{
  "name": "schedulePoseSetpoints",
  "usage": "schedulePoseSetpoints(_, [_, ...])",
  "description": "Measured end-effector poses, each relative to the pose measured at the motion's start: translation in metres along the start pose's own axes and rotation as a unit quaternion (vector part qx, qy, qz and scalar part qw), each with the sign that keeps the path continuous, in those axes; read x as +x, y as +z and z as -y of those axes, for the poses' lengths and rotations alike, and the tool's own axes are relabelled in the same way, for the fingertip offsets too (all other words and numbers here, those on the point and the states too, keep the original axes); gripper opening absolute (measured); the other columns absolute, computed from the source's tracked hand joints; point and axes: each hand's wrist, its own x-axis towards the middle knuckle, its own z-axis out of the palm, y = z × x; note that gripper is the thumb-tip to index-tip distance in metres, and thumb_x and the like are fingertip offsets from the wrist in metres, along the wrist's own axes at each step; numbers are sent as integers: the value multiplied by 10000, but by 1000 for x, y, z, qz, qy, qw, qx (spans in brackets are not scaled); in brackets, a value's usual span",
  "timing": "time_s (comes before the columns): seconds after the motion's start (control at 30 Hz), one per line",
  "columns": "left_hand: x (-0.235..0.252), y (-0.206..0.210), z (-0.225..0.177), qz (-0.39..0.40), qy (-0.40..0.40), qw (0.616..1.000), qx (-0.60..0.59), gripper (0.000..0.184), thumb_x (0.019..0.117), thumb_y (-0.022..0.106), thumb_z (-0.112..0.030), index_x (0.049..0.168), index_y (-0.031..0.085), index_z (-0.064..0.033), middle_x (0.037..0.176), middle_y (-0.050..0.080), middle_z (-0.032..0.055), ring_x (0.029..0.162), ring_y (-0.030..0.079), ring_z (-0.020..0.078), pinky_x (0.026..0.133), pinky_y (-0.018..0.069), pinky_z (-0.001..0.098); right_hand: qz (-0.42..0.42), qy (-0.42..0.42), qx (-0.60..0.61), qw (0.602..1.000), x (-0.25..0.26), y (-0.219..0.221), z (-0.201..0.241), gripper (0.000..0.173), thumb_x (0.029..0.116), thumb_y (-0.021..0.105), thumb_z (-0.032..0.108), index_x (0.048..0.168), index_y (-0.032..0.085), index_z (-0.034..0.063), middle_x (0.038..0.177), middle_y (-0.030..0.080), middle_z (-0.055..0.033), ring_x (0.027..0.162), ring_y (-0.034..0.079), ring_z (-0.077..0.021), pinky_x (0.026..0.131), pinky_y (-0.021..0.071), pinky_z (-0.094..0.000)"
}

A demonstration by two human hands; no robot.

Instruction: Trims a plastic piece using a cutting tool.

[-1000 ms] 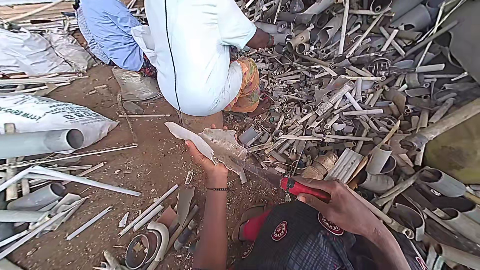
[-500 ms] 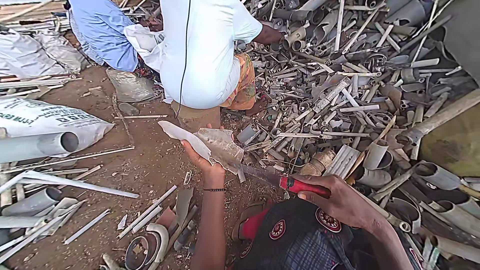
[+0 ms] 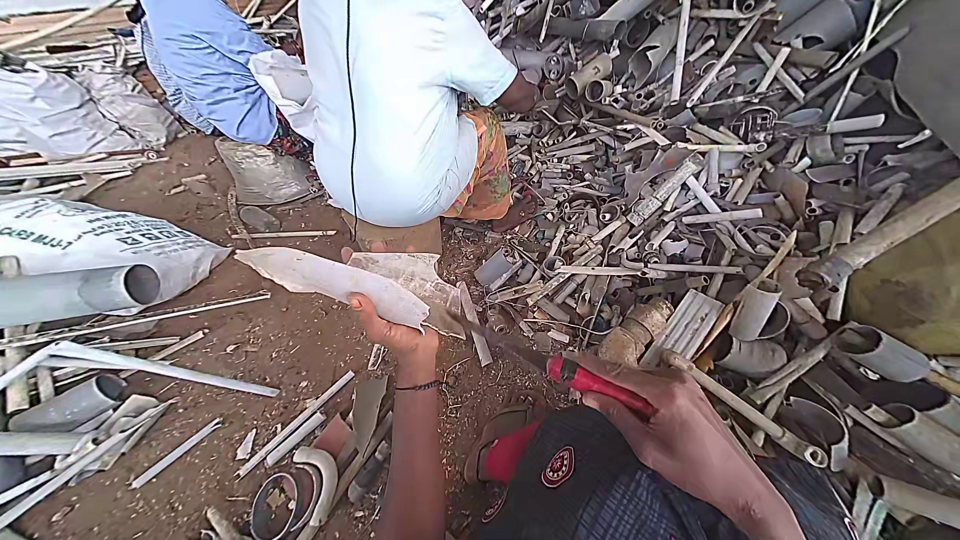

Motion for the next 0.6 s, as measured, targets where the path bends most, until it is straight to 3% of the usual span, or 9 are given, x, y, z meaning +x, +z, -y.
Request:
schedulePoseSetpoints(0.07, [-1, 4, -3, 18, 22, 1000, 11, 870, 848, 697, -617, 1515, 341, -186, 1452, 566, 57, 1247, 620, 249, 1012, 545, 462, -37, -13, 31, 999, 4, -1, -3, 386, 998, 598, 374, 1282, 733, 150, 950, 784, -4, 782, 710, -13, 681, 572, -201])
schedulePoseSetpoints(0.17, [-1, 3, -4, 64, 40, 997, 16, 1016, 742, 802, -628, 1538, 336, -202, 1453, 570, 45, 1252, 620, 246, 1023, 545, 458, 23, -2, 25, 999, 3, 0, -5, 385, 978, 598, 400, 1282, 740, 211, 958, 788, 9, 804, 732, -68, 702, 593, -297])
schedulePoseSetpoints(0.23, [1, 5, -5, 71, 40, 997, 15, 1035, 730, 815, -623, 1540, 330, -200, 1439, 579, 39, 1250, 620, 238, 1024, 544, 444, -16, 13, -16, 1000, 3, 3, -4, 389, 960, 581, 379, 1255, 755, 194, 873, 778, -15, 724, 730, -123, 626, 585, -352])
schedulePoseSetpoints(0.27, [0, 9, -6, 57, 36, 998, 5, 993, 751, 800, -617, 1524, 349, -185, 1428, 586, 54, 1239, 627, 251, 1014, 549, 455, -39, 15, -23, 999, 3, 2, -4, 396, 970, 573, 375, 1260, 749, 171, 877, 778, -21, 721, 728, -112, 622, 583, -331])
schedulePoseSetpoints(0.3, [-2, 11, -9, 44, 28, 999, -8, 907, 824, 741, -603, 1517, 351, -167, 1429, 581, 73, 1246, 620, 263, 1022, 541, 466, -49, 11, -11, 999, 4, 0, -3, 402, 988, 569, 378, 1279, 734, 155, 926, 782, -15, 758, 726, -75, 655, 585, -281])
schedulePoseSetpoints(0.37, [-2, 15, -14, 18, -9, 999, -38, 643, 1021, 413, -554, 1502, 345, -133, 1427, 571, 110, 1257, 607, 290, 1010, 539, 497, -23, -14, 55, 998, 4, -2, 1, 412, 1020, 575, 387, 1323, 702, 138, 1057, 780, -11, 883, 725, -29, 768, 592, -228])
schedulePoseSetpoints(0.43, [2, 15, -17, -12, -71, 995, -75, 693, 1048, 135, -612, 1448, 420, -123, 1353, 609, 127, 1220, 623, 318, 955, 549, 557, 12, -37, 64, 997, 1, 4, 4, 386, 1007, 589, 372, 1321, 708, 180, 1035, 781, 10, 894, 725, -37, 786, 595, -237])
schedulePoseSetpoints(0.5, [6, 11, -19, -38, -117, 987, -103, 793, 1022, 93, -678, 1392, 482, -96, 1317, 631, 141, 1216, 625, 320, 953, 543, 578, 2, -38, 11, 999, 0, 13, 4, 387, 998, 572, 372, 1322, 712, 211, 965, 780, 6, 833, 735, -89, 731, 600, -289])
schedulePoseSetpoints(0.6, [5, 6, -16, -66, -140, 981, -119, 779, 1035, 99, -661, 1383, 488, -83, 1315, 629, 156, 1219, 622, 312, 947, 551, 558, -20, -24, -29, 999, -1, 19, -1, 414, 994, 556, 373, 1335, 708, 192, 901, 772, -20, 744, 731, -134, 652, 601, -328])
